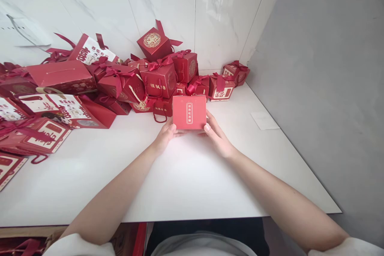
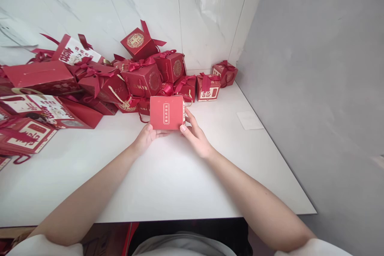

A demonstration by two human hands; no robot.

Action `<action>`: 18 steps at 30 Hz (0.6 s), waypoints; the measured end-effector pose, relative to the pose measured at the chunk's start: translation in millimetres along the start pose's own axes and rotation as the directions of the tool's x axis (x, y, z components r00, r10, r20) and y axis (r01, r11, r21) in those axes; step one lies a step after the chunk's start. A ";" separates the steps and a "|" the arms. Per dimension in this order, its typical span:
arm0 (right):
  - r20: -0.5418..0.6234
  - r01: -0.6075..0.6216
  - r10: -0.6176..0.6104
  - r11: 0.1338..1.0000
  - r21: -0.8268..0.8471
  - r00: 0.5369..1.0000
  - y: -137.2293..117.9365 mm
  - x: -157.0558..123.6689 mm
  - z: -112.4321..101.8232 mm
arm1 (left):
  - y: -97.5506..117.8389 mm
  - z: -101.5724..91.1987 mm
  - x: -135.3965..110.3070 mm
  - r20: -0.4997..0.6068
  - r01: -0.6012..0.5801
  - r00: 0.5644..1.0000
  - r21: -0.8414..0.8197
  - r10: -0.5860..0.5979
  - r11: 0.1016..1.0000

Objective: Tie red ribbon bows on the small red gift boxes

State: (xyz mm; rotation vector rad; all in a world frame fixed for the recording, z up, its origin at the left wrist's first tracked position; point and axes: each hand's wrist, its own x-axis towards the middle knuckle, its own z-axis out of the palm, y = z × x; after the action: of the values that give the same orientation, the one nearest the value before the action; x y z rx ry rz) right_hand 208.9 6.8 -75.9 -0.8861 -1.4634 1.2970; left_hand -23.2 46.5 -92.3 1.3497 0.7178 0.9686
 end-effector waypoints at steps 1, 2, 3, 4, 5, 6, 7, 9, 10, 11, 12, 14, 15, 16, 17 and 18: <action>-0.003 -0.002 0.002 1.000 0.001 1.000 0.3 0.1 0.1 | -0.5 -0.4 0.2 -0.006 -0.001 1.000 0.002 0.001 1.000; -0.009 0.000 0.000 1.000 0.001 1.000 0.6 0.2 0.3 | -1.2 -0.9 0.5 -0.013 -0.004 1.000 0.006 0.004 1.000; -0.016 0.007 -0.007 1.000 -0.002 1.000 0.6 0.2 0.5 | -1.9 -1.5 0.8 -0.021 -0.008 1.000 0.012 0.008 1.000; -0.025 0.018 -0.018 1.000 -0.005 1.000 0.3 0.2 0.6 | -2.6 -2.1 1.1 -0.030 -0.012 0.999 0.018 0.013 1.000; -0.033 0.029 -0.029 1.000 -0.008 0.999 -0.5 0.0 0.8 | -3.1 -2.7 1.3 -0.036 -0.017 0.999 0.024 0.018 1.000; -0.042 0.036 -0.036 0.999 -0.008 0.998 -1.7 -0.3 1.0 | -3.4 -3.2 1.4 -0.040 -0.021 0.999 0.028 0.022 0.999; -0.049 0.037 -0.038 0.999 -0.005 0.998 -3.2 -0.7 1.2 | -3.2 -3.5 1.4 -0.041 -0.024 0.999 0.032 0.025 0.999; -0.058 0.026 -0.026 1.000 0.007 0.998 -6.3 -1.3 1.8 | -1.0 -2.8 1.4 -0.041 -0.027 0.999 0.039 0.029 0.999; -0.062 0.020 -0.019 1.000 0.012 0.998 -7.4 -1.4 2.0 | 1.1 -1.6 1.3 -0.048 -0.030 0.998 0.046 0.032 0.998; -0.072 0.017 -0.016 1.000 0.009 0.997 -8.1 -1.2 2.3 | 3.7 0.4 1.2 -0.071 -0.036 0.997 0.055 0.039 0.998; -0.089 0.018 -0.018 1.000 -0.001 0.996 -8.0 -0.6 2.5 | 6.7 3.1 1.1 -0.110 -0.042 0.993 0.067 0.049 0.997; -0.144 0.017 -0.022 0.999 -0.029 0.989 -5.5 1.4 2.6 | 12.6 10.6 0.6 -0.215 -0.065 0.973 0.104 0.086 0.992; -0.173 0.012 -0.018 0.999 -0.041 0.985 -3.4 2.5 2.6 | 15.0 15.0 0.2 -0.258 -0.080 0.960 0.131 0.112 0.988; -0.195 0.005 -0.014 0.999 -0.049 0.981 -0.9 3.5 2.6 | 16.7 19.4 -0.3 -0.281 -0.095 0.950 0.161 0.137 0.982; -0.212 0.000 -0.012 0.998 -0.058 0.977 1.5 4.2 2.6 | 17.7 23.6 -1.0 -0.280 -0.106 0.947 0.189 0.157 0.976; -0.220 0.001 -0.017 0.997 -0.075 0.975 3.6 4.4 2.8 | 18.0 27.4 -1.7 -0.263 -0.115 0.950 0.211 0.170 0.971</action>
State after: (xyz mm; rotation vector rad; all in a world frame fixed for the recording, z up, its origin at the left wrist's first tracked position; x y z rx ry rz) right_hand 204.7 10.7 -78.5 -1.0365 -1.3458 1.1050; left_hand -2.7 31.6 -71.5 1.4654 0.9584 1.2485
